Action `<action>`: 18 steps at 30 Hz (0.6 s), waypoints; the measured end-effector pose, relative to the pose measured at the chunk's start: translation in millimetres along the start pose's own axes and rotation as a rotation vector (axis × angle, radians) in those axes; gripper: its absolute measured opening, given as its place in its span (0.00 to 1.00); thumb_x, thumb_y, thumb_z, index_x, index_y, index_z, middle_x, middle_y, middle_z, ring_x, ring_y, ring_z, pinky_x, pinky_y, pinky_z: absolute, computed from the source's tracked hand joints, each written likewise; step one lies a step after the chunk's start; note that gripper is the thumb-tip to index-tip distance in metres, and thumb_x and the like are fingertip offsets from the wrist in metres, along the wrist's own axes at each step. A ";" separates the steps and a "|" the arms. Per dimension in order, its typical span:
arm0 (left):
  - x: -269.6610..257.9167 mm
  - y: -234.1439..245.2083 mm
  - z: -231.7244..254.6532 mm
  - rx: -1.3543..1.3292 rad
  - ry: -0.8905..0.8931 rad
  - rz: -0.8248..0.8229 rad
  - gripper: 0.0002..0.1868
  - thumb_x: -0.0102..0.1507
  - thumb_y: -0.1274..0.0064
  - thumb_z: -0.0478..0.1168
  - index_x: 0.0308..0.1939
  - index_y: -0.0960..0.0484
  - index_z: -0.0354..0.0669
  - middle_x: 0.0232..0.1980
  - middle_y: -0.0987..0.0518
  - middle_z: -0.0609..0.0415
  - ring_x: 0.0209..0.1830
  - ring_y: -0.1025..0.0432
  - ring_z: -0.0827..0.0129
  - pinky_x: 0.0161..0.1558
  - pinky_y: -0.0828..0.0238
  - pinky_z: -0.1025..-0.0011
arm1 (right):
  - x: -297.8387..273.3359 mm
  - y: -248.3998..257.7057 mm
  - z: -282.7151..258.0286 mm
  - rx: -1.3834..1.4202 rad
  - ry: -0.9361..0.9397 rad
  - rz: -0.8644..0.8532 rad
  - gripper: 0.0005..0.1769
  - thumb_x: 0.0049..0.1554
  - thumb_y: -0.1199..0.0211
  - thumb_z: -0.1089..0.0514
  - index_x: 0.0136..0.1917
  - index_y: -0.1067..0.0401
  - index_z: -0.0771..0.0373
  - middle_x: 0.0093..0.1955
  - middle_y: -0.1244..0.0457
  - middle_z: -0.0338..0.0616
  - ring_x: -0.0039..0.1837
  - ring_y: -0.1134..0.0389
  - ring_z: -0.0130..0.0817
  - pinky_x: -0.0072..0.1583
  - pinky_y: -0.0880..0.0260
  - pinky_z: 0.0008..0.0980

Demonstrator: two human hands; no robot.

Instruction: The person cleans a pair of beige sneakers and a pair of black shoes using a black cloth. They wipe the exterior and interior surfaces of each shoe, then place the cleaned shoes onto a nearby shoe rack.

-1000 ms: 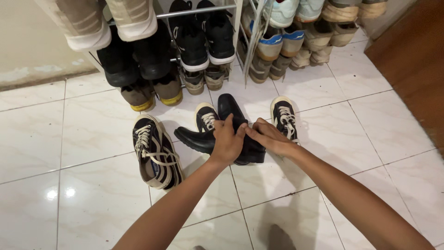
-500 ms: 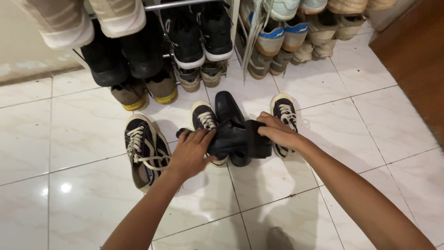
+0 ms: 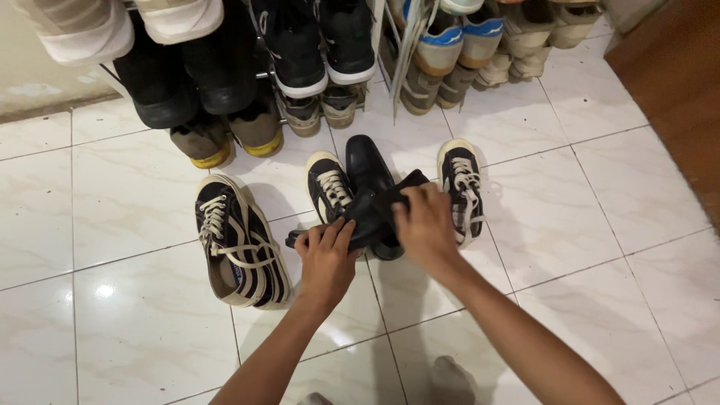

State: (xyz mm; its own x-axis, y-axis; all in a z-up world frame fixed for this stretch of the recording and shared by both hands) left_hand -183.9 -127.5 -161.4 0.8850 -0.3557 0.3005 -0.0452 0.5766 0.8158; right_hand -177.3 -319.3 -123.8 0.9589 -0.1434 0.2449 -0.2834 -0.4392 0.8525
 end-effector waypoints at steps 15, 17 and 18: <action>2.0 -5.6 -14.9 -0.123 0.031 -0.009 0.31 0.53 0.33 0.39 0.60 0.21 0.37 0.61 0.21 0.50 0.60 0.32 0.55 0.62 0.47 0.52 | -22.1 -17.7 1.9 0.054 0.259 0.099 0.20 0.55 0.33 0.60 0.62 0.24 0.63 0.64 0.41 0.61 0.61 0.41 0.57 0.62 0.37 0.48; 2.0 -4.4 -13.8 -0.126 0.035 -0.009 0.31 0.53 0.33 0.40 0.60 0.20 0.38 0.61 0.21 0.49 0.60 0.33 0.55 0.63 0.47 0.52 | -18.6 -9.2 29.9 0.035 0.178 0.151 0.19 0.57 0.33 0.60 0.63 0.23 0.63 0.63 0.41 0.59 0.61 0.41 0.55 0.62 0.38 0.47; 2.4 -3.9 -13.1 -0.126 0.037 -0.009 0.31 0.53 0.33 0.40 0.60 0.20 0.39 0.61 0.21 0.49 0.60 0.33 0.54 0.63 0.47 0.52 | -17.3 -4.6 43.3 0.030 0.135 0.176 0.19 0.59 0.33 0.60 0.64 0.23 0.63 0.63 0.41 0.58 0.61 0.41 0.55 0.62 0.37 0.46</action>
State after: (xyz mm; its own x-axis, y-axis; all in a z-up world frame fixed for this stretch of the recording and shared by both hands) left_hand -175.5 -121.0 -170.3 0.9018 -0.3349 0.2729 0.0194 0.6625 0.7489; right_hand -193.3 -353.2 -152.0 0.8874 -0.1007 0.4499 -0.4447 -0.4442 0.7777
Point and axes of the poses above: each hand's wrist, its own x-axis towards the middle knuckle, its own y-axis out of the back of the hand, z = x × y, the point moved 3 cm from there along x, towards the middle knuckle
